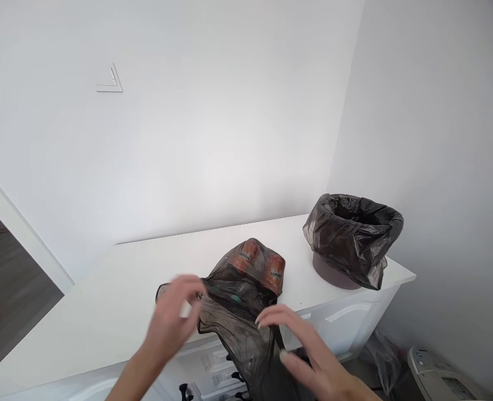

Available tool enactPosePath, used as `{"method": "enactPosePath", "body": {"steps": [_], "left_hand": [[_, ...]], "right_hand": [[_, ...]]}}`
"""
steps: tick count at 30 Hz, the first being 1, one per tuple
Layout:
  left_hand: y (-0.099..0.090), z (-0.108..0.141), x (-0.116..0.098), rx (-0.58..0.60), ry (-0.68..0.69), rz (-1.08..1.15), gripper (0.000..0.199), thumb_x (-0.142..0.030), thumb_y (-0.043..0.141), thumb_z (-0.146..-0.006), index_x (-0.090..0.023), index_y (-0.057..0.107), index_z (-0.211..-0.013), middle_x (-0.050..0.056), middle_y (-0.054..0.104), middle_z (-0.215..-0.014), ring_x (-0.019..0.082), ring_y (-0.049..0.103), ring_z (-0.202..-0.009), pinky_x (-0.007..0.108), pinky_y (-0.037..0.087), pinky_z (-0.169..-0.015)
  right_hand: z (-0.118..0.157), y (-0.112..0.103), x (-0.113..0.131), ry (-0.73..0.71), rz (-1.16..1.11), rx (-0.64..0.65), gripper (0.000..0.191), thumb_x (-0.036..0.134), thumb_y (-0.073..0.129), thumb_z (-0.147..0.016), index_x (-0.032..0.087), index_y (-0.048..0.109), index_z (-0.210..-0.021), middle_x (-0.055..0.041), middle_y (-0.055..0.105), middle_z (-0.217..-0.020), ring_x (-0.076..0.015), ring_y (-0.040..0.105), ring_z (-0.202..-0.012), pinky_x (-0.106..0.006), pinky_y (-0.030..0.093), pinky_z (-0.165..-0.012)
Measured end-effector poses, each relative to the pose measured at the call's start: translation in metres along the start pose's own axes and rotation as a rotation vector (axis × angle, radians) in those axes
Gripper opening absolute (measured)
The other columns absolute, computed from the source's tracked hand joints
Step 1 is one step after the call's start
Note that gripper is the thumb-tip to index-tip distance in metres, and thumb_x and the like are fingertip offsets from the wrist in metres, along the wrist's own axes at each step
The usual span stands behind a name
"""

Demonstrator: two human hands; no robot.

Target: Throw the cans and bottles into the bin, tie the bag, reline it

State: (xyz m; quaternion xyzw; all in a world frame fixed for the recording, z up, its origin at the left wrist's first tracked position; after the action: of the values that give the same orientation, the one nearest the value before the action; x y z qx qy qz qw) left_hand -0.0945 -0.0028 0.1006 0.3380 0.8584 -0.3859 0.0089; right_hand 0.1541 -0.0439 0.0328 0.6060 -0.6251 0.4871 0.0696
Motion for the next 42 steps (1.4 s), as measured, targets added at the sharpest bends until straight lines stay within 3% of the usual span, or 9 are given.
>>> {"method": "enactPosePath", "body": {"steps": [2, 3, 9, 14, 20, 26, 31, 36, 42], "left_hand": [[0.04, 0.018, -0.023, 0.405, 0.168, -0.012, 0.021, -0.015, 0.046, -0.091, -0.025, 0.062, -0.101, 0.007, 0.066, -0.095, 0.022, 0.065, -0.086, 0.034, 0.053, -0.076], [0.055, 0.028, -0.029, 0.524, 0.204, -0.035, 0.023, -0.013, 0.043, -0.092, -0.024, 0.062, -0.098, 0.007, 0.067, -0.093, 0.021, 0.064, -0.083, 0.033, 0.052, -0.074], [0.082, 0.055, -0.011, 0.637, 0.151, -0.174, 0.033, -0.006, 0.039, -0.092, -0.023, 0.063, -0.108, 0.007, 0.071, -0.107, 0.023, 0.067, -0.094, 0.036, 0.053, -0.079], [0.077, 0.063, 0.013, 0.554, 0.087, -0.185, 0.044, -0.003, 0.039, -0.09, -0.023, 0.064, -0.12, 0.01, 0.07, -0.126, 0.028, 0.067, -0.113, 0.042, 0.055, -0.093], [0.088, 0.051, 0.006, 0.444, -0.03, -0.097, 0.039, -0.021, 0.04, -0.101, -0.022, 0.055, -0.136, 0.014, 0.067, -0.133, 0.031, 0.065, -0.122, 0.046, 0.056, -0.098], [0.116, 0.026, 0.0, 0.368, -0.157, -0.235, 0.039, -0.045, 0.046, -0.101, -0.018, 0.065, -0.12, 0.019, 0.073, -0.117, 0.039, 0.07, -0.111, 0.052, 0.055, -0.095], [0.133, 0.021, 0.002, 0.386, -0.161, -0.228, 0.04, -0.035, 0.052, -0.095, -0.015, 0.065, -0.126, 0.024, 0.071, -0.123, 0.045, 0.067, -0.117, 0.059, 0.052, -0.098], [0.118, 0.026, -0.002, 0.408, -0.124, -0.176, 0.034, -0.03, 0.045, -0.097, -0.024, 0.07, -0.119, 0.016, 0.073, -0.123, 0.042, 0.067, -0.118, 0.056, 0.052, -0.103], [0.072, 0.046, -0.002, 0.411, -0.151, -0.249, 0.037, -0.026, 0.037, -0.097, -0.025, 0.07, -0.114, 0.014, 0.075, -0.104, 0.037, 0.073, -0.098, 0.05, 0.059, -0.085]], "right_hand": [[-0.014, 0.003, -0.011, 0.068, 0.116, -0.086, 0.03, 0.03, 0.058, -0.095, 0.029, 0.058, -0.125, -0.0102, 0.064, -0.124, -0.0281, 0.063, -0.114, -0.043, 0.054, -0.097], [-0.021, 0.009, -0.016, 0.073, 0.225, -0.09, 0.03, 0.028, 0.063, -0.092, 0.028, 0.059, -0.122, -0.0099, 0.064, -0.12, -0.0282, 0.063, -0.109, -0.043, 0.054, -0.093], [-0.042, 0.049, -0.05, 0.064, 0.733, 0.048, 0.016, 0.012, 0.07, -0.081, 0.023, 0.059, -0.086, -0.0075, 0.064, -0.094, -0.0302, 0.06, -0.091, -0.045, 0.052, -0.078], [-0.045, 0.026, -0.041, 0.149, 0.395, -0.119, 0.011, 0.018, 0.06, -0.093, 0.024, 0.056, -0.084, -0.0017, 0.063, -0.082, -0.0215, 0.06, -0.079, -0.035, 0.048, -0.072], [-0.053, -0.004, -0.022, 0.235, -0.06, -0.33, 0.02, 0.039, 0.053, -0.1, 0.025, 0.054, -0.086, 0.0003, 0.058, -0.075, -0.0164, 0.055, -0.067, -0.029, 0.046, -0.062], [-0.06, -0.013, -0.028, 0.215, -0.196, -0.299, 0.027, 0.049, 0.056, -0.099, 0.024, 0.056, -0.091, 0.0, 0.059, -0.079, -0.0156, 0.055, -0.07, -0.028, 0.048, -0.065], [-0.061, -0.023, -0.047, 0.247, -0.31, -0.283, 0.03, 0.053, 0.057, -0.099, 0.023, 0.06, -0.099, -0.0004, 0.062, -0.082, -0.016, 0.06, -0.073, -0.028, 0.052, -0.068], [-0.059, -0.051, -0.07, 0.193, 0.013, -0.385, 0.029, 0.049, 0.052, -0.102, 0.023, 0.062, -0.11, -0.008, 0.068, -0.103, -0.0219, 0.066, -0.092, -0.038, 0.056, -0.085], [-0.056, -0.031, -0.105, 0.037, 0.461, -0.124, 0.047, 0.047, 0.05, -0.104, 0.035, 0.05, -0.15, -0.0066, 0.046, -0.16, -0.0308, 0.038, -0.15, -0.054, 0.04, -0.119]]}}
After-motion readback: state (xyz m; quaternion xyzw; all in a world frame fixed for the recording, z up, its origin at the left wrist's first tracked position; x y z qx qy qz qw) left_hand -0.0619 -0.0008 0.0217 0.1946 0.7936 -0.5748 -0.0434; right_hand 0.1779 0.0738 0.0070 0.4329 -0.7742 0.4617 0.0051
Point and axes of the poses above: each hand's wrist, its own z-axis away from the middle knuckle, its own y-axis out of the palm, x = y × z, the point moved 7 cm from there along -z, towards the middle knuckle
